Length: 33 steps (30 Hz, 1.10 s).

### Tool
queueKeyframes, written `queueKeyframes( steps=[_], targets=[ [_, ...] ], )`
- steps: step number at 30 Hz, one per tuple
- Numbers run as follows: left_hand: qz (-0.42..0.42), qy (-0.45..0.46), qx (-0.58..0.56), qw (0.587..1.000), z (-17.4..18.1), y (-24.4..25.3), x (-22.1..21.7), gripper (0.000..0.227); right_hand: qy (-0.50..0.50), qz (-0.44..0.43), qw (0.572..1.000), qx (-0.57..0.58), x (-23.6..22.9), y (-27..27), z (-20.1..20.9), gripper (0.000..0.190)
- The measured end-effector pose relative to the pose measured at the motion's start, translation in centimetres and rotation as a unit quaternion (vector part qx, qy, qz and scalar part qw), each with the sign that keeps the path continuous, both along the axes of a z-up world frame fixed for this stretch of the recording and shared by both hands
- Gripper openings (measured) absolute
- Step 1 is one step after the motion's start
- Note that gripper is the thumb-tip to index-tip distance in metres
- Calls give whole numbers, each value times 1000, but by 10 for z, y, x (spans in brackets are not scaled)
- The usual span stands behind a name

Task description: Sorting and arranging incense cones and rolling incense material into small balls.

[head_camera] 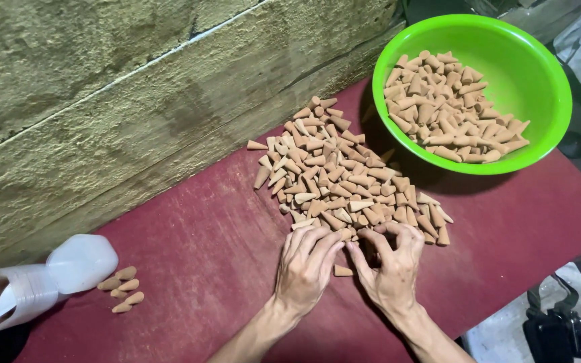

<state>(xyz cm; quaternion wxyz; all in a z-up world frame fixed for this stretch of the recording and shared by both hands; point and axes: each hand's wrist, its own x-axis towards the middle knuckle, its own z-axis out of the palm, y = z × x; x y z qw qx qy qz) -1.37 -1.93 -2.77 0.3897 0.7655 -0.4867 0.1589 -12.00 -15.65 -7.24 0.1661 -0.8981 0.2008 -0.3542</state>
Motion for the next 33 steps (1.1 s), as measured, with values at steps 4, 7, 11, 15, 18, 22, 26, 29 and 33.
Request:
queueKeyframes(
  steps=[4, 7, 11, 15, 18, 22, 26, 29, 33],
  targets=[
    [-77, 3, 52, 996, 11, 8, 2, 25, -22, -13, 999, 40, -2, -3, -1, 30],
    [-101, -72, 209, 970, 6, 14, -3, 28, -42, -53, 997, 45, -4, -6, 2, 34],
    [-84, -69, 234, 966, 4, 10, -8, 37, -51, -71, 995, 48, -7, -12, -2, 37],
    [-62, -26, 152, 986, 10, 1, -7, 29, -56, -74, 994, 54, -8, -18, 2, 36],
    [-70, 3, 136, 988, 16, -4, -8, 27, -58, -88, 991, 82, -10, -19, 3, 33],
    [-70, 8, 140, 988, 20, -16, -5, 32, -83, -91, 986, 110, -11, -19, 11, 24],
    [-81, 25, 121, 989, 6, -34, 0, 33, -117, -121, 975, 143, -15, -23, 11, 15],
    [-72, 20, 127, 989, -3, -47, 0, 35, -111, -132, 976, 135, -16, -26, 16, 15],
    [-54, -12, 116, 992, -2, -52, 0, 27, -40, -85, 991, 97, -16, -29, 12, 20]
  ],
)
